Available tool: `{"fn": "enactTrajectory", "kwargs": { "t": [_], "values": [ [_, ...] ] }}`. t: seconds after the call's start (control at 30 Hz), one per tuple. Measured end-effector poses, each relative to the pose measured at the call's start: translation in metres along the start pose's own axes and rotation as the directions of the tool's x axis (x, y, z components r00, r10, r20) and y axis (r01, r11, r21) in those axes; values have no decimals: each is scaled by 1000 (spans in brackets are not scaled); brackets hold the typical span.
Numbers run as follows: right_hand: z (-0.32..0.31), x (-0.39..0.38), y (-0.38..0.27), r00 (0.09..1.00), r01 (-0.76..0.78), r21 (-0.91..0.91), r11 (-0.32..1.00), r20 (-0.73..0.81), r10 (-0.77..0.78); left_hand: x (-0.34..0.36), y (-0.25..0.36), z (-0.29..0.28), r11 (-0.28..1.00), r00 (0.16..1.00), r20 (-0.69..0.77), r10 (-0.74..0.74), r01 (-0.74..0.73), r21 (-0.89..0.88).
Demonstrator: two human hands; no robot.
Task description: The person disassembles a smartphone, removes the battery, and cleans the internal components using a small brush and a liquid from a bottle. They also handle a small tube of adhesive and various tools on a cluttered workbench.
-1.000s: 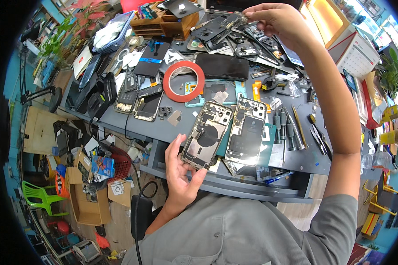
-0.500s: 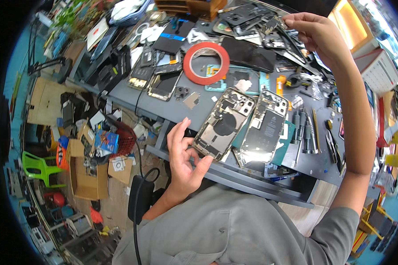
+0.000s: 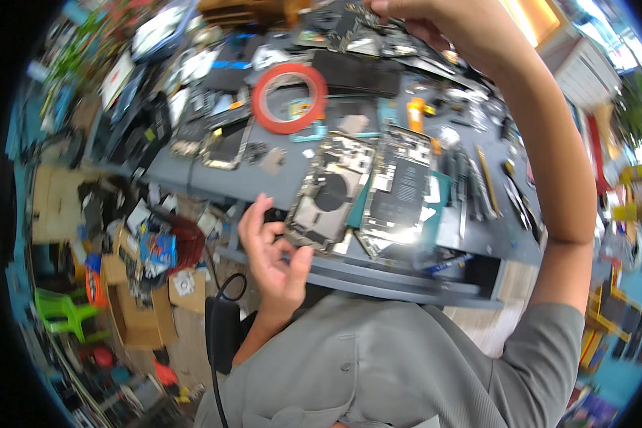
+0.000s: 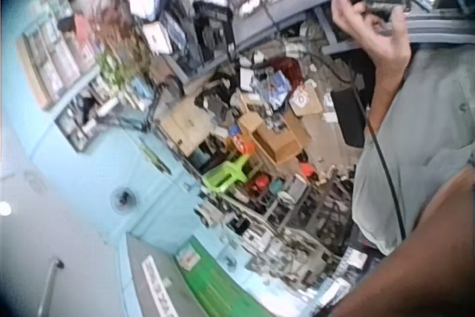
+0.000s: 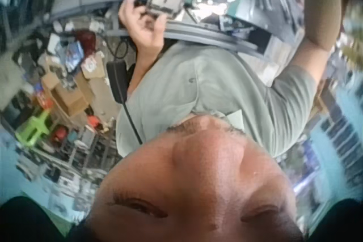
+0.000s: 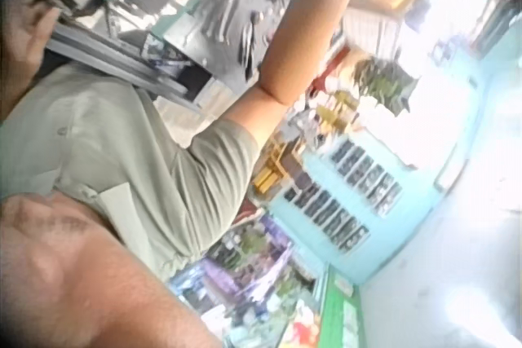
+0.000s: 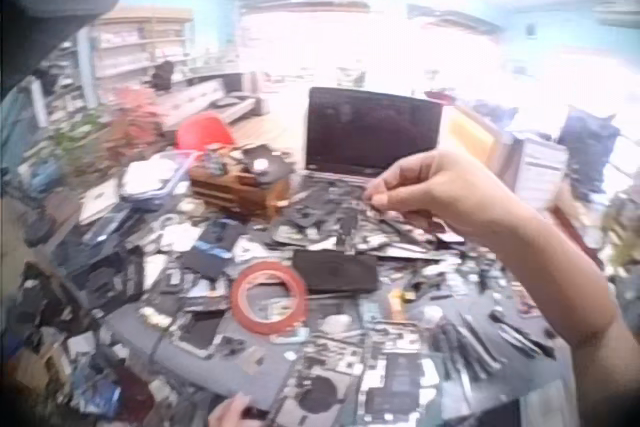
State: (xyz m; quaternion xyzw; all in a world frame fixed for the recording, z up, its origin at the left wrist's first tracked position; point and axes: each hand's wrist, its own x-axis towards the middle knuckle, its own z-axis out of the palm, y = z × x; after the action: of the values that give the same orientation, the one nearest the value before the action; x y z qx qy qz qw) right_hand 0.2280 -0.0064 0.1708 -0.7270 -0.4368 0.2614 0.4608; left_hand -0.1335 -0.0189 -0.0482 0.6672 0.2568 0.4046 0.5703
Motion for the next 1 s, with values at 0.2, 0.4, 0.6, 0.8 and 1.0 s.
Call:
{"fn": "enactTrajectory", "kwargs": {
  "t": [0.2,0.4,0.6,0.8,1.0],
  "values": [
    [-116,-74,35,955,-215,-10,977,-213,208,4,6,8,999,999,26,-35,36,-31],
    [-205,-165,105,895,-322,-255,912,-396,206,5,11,15,997,997,-40,-70,72,37],
    [-225,-213,134,814,-527,-230,818,-414,408,6,-4,15,993,995,-57,79,-74,88],
    [-207,-209,178,789,-533,-103,840,-419,450,6,-5,16,987,992,-55,109,-101,127],
    [-189,-213,206,755,-534,7,845,-445,481,6,-7,17,985,991,-57,124,-116,129]
  ]
}}
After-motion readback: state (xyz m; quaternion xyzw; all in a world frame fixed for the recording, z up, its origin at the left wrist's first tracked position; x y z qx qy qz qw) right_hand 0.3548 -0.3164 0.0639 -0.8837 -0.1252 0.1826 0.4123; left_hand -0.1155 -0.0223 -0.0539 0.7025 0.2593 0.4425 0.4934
